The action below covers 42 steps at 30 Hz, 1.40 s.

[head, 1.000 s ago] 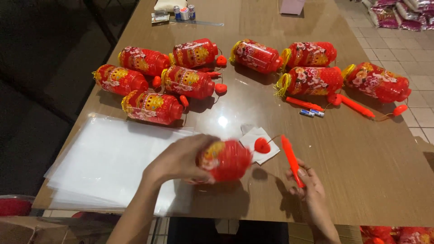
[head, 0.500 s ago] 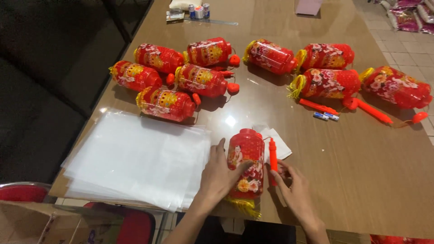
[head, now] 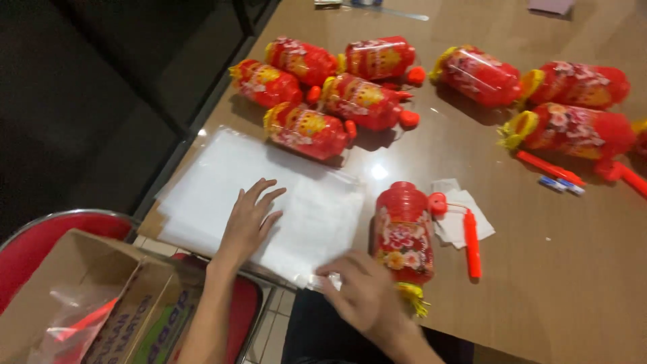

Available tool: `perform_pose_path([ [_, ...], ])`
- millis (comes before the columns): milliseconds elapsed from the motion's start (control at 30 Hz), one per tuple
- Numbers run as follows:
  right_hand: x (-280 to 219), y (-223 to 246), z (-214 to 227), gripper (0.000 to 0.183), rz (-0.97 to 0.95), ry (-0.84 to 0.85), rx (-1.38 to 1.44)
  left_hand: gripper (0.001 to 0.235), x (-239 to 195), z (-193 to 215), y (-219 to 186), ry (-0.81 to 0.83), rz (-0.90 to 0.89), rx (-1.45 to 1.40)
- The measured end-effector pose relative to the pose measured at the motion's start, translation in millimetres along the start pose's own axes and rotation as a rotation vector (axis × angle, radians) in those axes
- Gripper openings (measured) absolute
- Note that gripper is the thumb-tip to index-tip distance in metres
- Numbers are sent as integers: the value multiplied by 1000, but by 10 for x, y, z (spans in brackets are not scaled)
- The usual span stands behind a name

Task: Assembling and cleaning red lanterns by wiping them with a cloth, attaching handles, and placing them in plastic bags.

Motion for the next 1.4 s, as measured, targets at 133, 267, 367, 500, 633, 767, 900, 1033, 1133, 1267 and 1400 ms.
perform_pose_path([
  [133, 205, -292, -913, 40, -169, 331, -188, 48, -167, -244, 237, 271, 67, -8],
  [267, 134, -704, -1236, 40, -343, 519, -496, 33, -220, -351, 383, 323, 220, 47],
  [367, 26, -1018, -1316, 26, -198, 433, -521, 16, -248, -251, 442, 113, 167, 22],
  [500, 289, -625, -1032, 20, -194, 314, -466, 8, -130, 76, 132, 93, 224, 3],
  [633, 516, -158, -693, 20, -83, 75, -242, 32, 8, 352, -457, 6, -21, -257],
  [767, 602, 248, -140, 49, -31, -11, -80, 28, 23, 392, -564, -183, -287, -342],
  [900, 362, -78, 583, 49, -169, -238, -191, 17, 182, 598, -617, -282, -143, -433],
  [1033, -99, -744, 745, 102, -981, 36, -251, 19, 275, 690, -654, -336, 36, -460],
  [1133, -274, -782, 848, 100, -1216, -12, 2, 26, 289, 659, -710, -323, 109, -499],
  [1267, -412, -975, 977, 77, -1319, -364, 497, 31, 264, 564, -775, -311, 119, -489],
  [1400, -1066, -1654, 975, 55, -1248, -601, 979, 34, 236, 522, -804, -309, 114, -478],
])
Point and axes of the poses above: each hand's wrist, its own x-axis towards the middle knuckle, its own z-axis out of the back of the hand, y = z × x, the point moved 8 cm from there along x, towards the middle knuckle, and after that the axes turned 2 degrees about -y, right-handed, at the moved point
